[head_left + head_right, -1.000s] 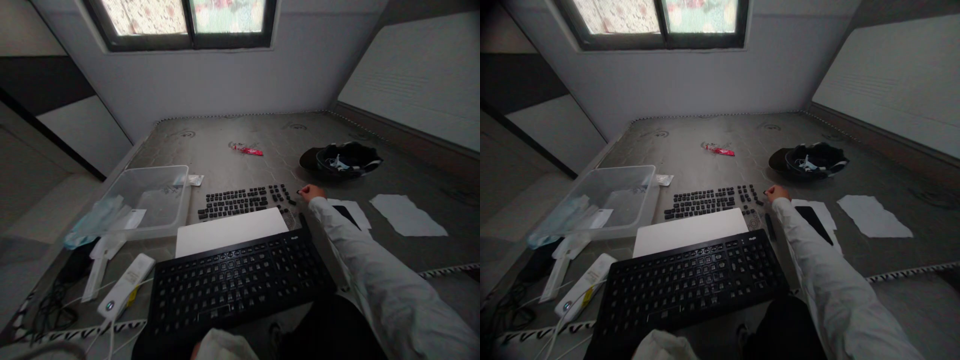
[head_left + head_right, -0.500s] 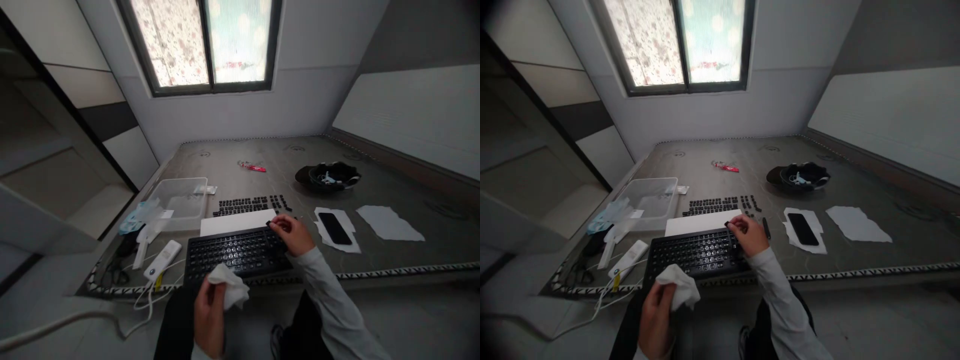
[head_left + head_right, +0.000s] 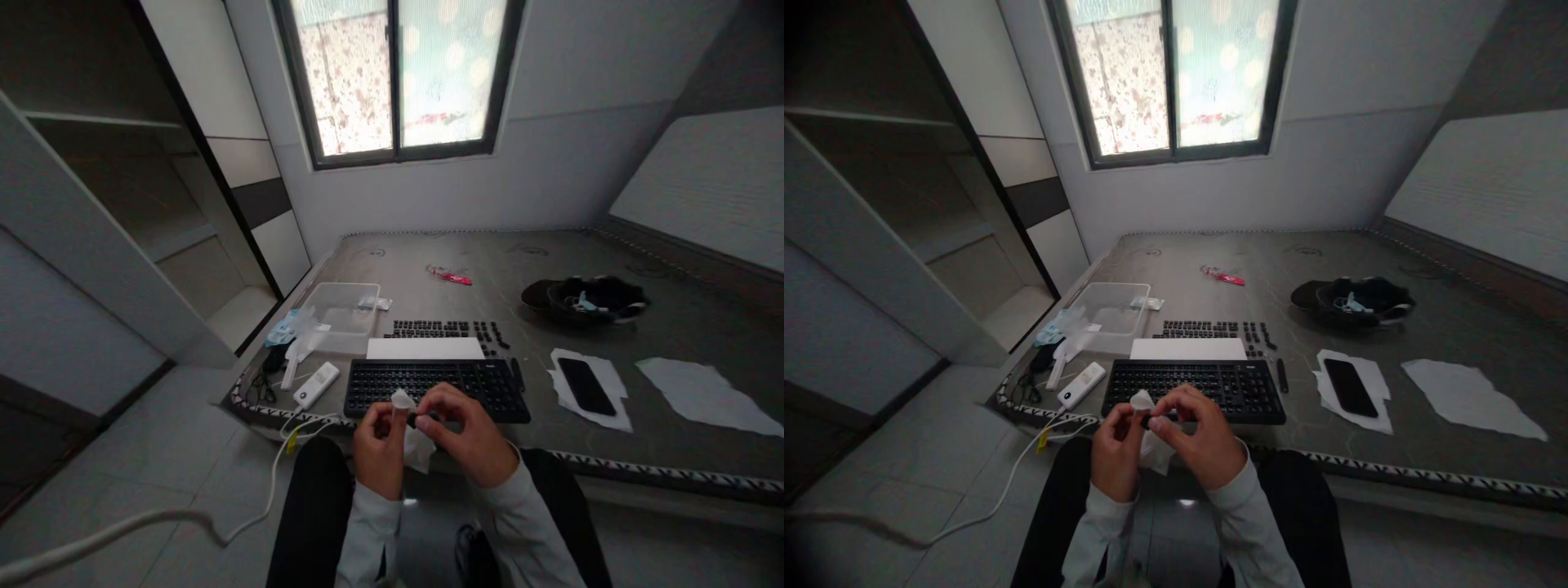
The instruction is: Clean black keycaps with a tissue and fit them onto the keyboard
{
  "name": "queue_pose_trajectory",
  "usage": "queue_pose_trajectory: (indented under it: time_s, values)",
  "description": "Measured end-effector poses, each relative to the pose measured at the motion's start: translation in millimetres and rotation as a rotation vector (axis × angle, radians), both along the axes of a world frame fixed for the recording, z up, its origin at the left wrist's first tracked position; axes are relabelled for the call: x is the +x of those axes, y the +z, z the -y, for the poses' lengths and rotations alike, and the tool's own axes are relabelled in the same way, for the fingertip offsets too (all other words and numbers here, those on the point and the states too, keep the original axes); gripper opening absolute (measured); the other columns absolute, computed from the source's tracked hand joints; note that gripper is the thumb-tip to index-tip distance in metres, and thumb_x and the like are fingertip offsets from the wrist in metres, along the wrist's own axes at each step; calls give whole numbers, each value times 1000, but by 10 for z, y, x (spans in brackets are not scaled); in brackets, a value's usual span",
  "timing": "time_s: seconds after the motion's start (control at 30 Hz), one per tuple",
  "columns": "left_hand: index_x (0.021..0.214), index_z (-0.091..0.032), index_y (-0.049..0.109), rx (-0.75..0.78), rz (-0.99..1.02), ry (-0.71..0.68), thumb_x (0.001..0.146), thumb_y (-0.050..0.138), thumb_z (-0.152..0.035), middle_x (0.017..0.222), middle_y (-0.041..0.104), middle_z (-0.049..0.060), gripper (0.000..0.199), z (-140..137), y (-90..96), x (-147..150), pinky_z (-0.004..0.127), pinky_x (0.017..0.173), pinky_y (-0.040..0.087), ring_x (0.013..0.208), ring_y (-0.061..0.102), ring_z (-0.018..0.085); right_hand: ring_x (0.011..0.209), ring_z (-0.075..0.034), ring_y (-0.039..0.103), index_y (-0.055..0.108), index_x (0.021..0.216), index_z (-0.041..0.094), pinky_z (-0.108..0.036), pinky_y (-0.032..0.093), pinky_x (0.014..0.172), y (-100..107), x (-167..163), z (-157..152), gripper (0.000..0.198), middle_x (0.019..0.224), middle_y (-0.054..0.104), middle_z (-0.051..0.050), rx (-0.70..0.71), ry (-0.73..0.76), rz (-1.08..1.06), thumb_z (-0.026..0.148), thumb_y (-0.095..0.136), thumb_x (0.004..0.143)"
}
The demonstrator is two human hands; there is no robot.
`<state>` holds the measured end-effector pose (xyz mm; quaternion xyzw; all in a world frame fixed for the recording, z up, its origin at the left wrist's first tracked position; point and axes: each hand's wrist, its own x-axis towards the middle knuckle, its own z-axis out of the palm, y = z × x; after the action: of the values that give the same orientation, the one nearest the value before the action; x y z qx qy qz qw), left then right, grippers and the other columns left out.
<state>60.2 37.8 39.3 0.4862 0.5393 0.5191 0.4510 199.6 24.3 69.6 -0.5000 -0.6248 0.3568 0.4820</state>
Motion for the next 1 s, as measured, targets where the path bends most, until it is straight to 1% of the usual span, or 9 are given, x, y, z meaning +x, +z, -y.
queue_pose_trajectory:
  time_s: [0.1,0.17,0.23,0.37,0.5,0.67,0.77,0.87,1.0]
  values:
    - [64,-18,56,16,-50,16,77,63,-45,56,52,-4,31,27,-23,-27,20,54,37,56,49,12,94,-21,58,67,78,23,-32,46,76,-15,14,2,12,101,62,-6,-14,29,-11,34,68,75]
    - [64,-18,54,3,2,-4,79,60,-46,58,51,-5,33,28,-25,-34,20,55,37,58,47,11,104,-24,56,66,77,22,-33,47,80,-72,16,-25,13,109,61,-7,-65,21,-48,35,67,75]
    - [66,-18,55,-19,105,-27,80,59,-48,59,50,-5,33,23,-22,-37,19,54,36,58,45,11,100,-24,59,64,78,22,-34,48,79,-142,13,-63,17,105,64,-7,-120,17,-93,38,66,75]
    - [66,-17,55,-43,261,-8,79,60,-49,59,48,-6,35,-3,-58,-47,19,51,34,55,42,9,73,-18,61,61,82,21,-31,48,69,-235,10,-130,21,78,65,-2,-198,-3,-121,41,64,76]
    - [72,-16,59,-73,402,-67,84,54,-47,63,56,-3,33,-23,-135,-63,20,56,39,60,50,11,71,-17,59,59,79,21,-29,46,66,-275,-4,-166,19,75,63,-1,-198,-19,-142,39,65,75]
    - [76,-17,58,27,397,-114,77,67,-34,89,63,2,19,-29,-144,-63,21,71,45,80,60,14,70,-17,59,58,77,21,-29,46,65,-303,-54,-182,16,73,63,0,-174,-34,-158,35,65,76]
    - [85,-20,56,-3,432,-86,69,75,-30,85,64,0,27,-44,-124,-54,22,69,47,75,62,13,67,-16,59,59,78,20,-28,48,64,-289,-87,-180,14,73,63,-1,-135,-54,-139,33,64,77]
    - [94,-17,61,-56,379,-129,68,76,-33,86,69,4,34,-69,-110,-59,23,67,49,74,65,15,68,-16,60,59,79,21,-28,49,65,-268,-115,-183,11,75,64,-1,-88,-74,-133,29,65,76]
    - [88,-13,69,-38,252,-229,72,72,-37,82,73,6,29,-97,-98,-97,24,67,49,75,66,18,70,-17,62,59,86,21,-28,51,67,-240,-128,-186,20,76,66,-2,-66,-138,-161,25,71,70]
